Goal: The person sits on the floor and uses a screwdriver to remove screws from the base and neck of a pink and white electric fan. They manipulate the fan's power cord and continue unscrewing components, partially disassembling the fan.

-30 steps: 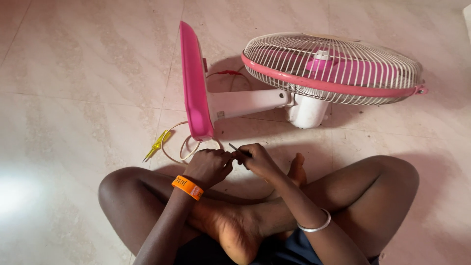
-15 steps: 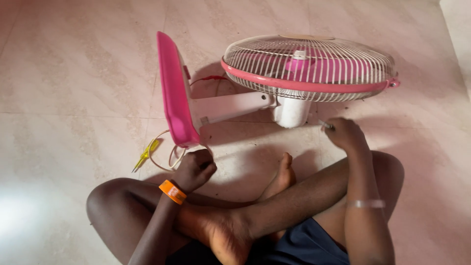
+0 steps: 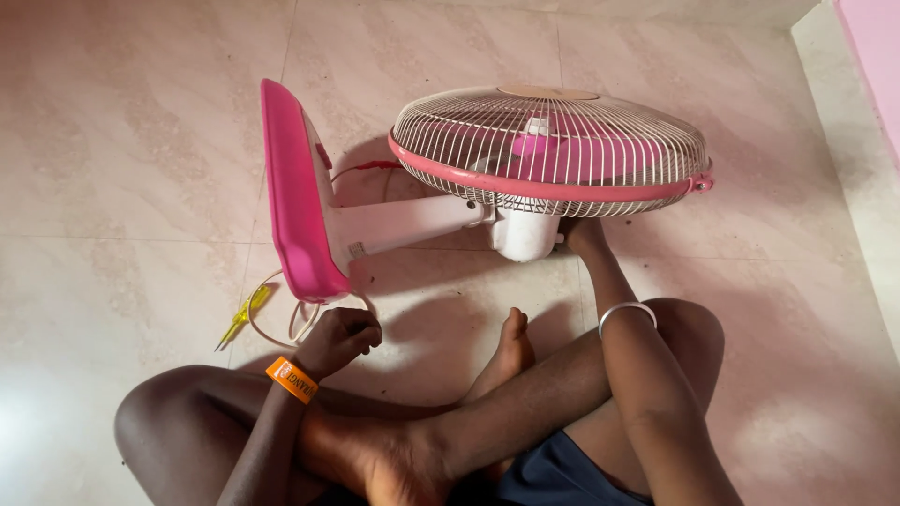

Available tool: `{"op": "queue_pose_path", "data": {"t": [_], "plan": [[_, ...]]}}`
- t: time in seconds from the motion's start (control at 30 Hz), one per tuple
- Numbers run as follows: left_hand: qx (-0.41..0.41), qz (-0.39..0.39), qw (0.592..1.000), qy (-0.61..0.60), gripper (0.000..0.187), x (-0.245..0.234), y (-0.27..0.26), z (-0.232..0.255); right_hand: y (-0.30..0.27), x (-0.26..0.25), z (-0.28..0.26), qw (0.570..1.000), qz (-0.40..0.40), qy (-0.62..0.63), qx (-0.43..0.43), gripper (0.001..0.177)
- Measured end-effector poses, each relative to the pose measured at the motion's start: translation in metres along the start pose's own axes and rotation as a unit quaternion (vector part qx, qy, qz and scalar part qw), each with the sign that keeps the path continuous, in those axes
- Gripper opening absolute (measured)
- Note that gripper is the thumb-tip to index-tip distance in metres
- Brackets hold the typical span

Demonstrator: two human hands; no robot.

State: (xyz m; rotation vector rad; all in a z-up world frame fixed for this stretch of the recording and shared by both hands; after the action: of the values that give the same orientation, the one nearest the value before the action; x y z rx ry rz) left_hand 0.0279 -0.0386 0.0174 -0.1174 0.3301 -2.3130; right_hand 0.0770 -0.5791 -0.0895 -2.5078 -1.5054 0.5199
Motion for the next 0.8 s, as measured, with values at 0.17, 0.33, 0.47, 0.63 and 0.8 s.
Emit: {"op": "queue_pose_path", "data": {"t": [0.17,0.33,0.47,0.63,0.8], "plan": [[0.001,-0.001,0.997,0.074,0.021,-0.001,0.004,0.006,0.005,0.008,0.003,0.997,0.003,0.071,0.031,0.036],[0.007,0.036,0.991,0.129,0.024,-0.008,0.002,0.014,0.019,0.033,-0.006,0.998,0.012,0.062,0.018,0.035],[-0.027,0.058,0.988,0.142,0.023,-0.004,-0.001,0.012,0.023,0.040,-0.008,0.998,0.007,0.054,0.014,0.034],[-0.036,0.056,0.984,0.166,0.022,-0.006,0.003,0.011,0.031,0.046,-0.009,0.998,0.006,0.057,0.007,0.033],[-0.015,0.051,0.985,0.166,0.019,-0.006,0.007,0.007,0.028,0.037,-0.003,0.999,0.016,0.050,0.005,0.033]]}}
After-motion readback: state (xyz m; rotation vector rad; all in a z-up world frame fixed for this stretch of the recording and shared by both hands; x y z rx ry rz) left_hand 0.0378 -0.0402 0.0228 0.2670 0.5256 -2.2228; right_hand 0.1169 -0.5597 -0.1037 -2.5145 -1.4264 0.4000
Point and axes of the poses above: each hand's wrist, its own y-axis towards the middle knuckle, its own x-axis out of the palm, z = x × y, the point moved 3 cm from there along y, towards the middle knuckle, and after that the axes turned 12 degrees about -y, right-handed, at the moved point
